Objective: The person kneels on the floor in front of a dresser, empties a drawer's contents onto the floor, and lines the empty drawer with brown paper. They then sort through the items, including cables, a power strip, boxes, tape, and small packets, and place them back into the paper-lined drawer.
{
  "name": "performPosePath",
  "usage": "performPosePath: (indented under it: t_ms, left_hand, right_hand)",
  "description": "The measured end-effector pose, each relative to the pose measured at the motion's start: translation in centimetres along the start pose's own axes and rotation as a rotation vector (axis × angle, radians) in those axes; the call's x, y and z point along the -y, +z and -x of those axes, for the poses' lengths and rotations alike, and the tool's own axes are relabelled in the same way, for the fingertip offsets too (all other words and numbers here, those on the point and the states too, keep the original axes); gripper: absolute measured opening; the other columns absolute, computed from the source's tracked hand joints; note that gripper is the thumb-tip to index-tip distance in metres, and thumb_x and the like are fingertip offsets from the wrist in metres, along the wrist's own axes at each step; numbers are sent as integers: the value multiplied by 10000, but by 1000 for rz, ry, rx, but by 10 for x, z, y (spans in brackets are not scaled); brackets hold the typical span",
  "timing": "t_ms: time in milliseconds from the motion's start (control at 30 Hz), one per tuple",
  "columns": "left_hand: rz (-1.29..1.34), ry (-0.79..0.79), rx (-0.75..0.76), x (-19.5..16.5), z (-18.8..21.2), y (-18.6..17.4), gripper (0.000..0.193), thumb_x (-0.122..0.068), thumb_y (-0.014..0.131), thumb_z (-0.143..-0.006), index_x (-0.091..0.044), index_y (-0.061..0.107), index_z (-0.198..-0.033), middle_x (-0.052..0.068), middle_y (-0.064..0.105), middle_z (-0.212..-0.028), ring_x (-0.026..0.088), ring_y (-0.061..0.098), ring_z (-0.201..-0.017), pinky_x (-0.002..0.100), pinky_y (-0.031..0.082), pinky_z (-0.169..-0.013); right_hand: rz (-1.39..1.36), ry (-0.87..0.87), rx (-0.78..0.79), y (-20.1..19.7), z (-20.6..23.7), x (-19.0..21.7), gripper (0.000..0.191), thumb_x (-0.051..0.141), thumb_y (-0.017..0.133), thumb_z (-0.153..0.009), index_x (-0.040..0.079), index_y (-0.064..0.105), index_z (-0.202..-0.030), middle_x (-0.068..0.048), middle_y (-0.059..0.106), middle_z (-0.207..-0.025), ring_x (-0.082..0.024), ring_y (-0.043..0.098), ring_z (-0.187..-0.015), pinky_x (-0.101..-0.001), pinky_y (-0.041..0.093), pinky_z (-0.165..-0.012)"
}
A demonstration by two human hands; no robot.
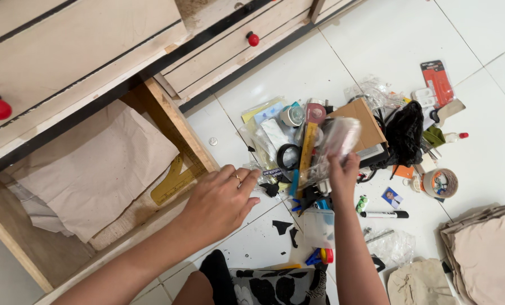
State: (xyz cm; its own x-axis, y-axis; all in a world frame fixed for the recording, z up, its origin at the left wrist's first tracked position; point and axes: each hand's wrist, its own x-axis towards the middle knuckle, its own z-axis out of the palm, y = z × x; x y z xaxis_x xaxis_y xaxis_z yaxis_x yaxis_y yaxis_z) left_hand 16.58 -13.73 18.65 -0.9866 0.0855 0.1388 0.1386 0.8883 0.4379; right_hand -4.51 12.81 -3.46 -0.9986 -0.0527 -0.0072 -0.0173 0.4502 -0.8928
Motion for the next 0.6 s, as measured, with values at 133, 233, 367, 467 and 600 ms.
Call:
performPosePath:
  t_ms: [133, 233, 367, 467, 600]
  left_hand:
    - [311, -90, 158, -7, 6, 42, 442, -257, 676, -973, 1, 601, -1324, 157, 670, -1259, 321, 605, -1164, 427, 499, -948]
    - [629, -62, 86, -6, 7, 82, 525, -245, 671, -990, 39, 532, -1410, 218, 596, -1402, 352, 558, -1296, 453, 445, -1072]
    - [1038, -484, 76, -3, -6, 137, 807, -268, 815, -856, 21, 393, -1480, 195, 514, -1430, 309, 535, -1283, 439, 524, -979]
    - [1297, -888, 212, 7, -5, 172, 611, -238, 738, -855, -87, 520, -1406, 122, 671, -1247, 241, 681, -1110, 398, 602, -913]
    - [1434, -1125, 21, 45, 8, 208, 438, -254, 617, -953, -40, 609, -1335, 136, 744, -1113, 246, 734, -1002, 393, 630, -851]
  right_hand:
    - [-677, 255, 108, -26, 26, 19, 317, 129, 657, -958, -7, 631, -1243, -181, 633, -1199, -203, 611, -983, -362, 476, -856]
    - [-825, 419, 222, -23, 58, 31, 319, 126, 618, -869, 10, 623, -1166, -139, 681, -1147, -208, 705, -998, -389, 570, -916]
    - [-740, 582, 484, 5, 107, 37, 347, 163, 632, -886, -9, 639, -1188, -104, 709, -1106, -204, 676, -992, -383, 531, -903]
    - [-485, 454, 821, 23, 134, 41, 391, 228, 661, -927, -17, 658, -1232, -131, 713, -1114, -206, 653, -990, -350, 521, -887]
    - [115, 175, 1100, 13, 109, 40, 618, 321, 735, -849, 88, 527, -1382, -17, 604, -1259, -172, 670, -980, -319, 577, -790]
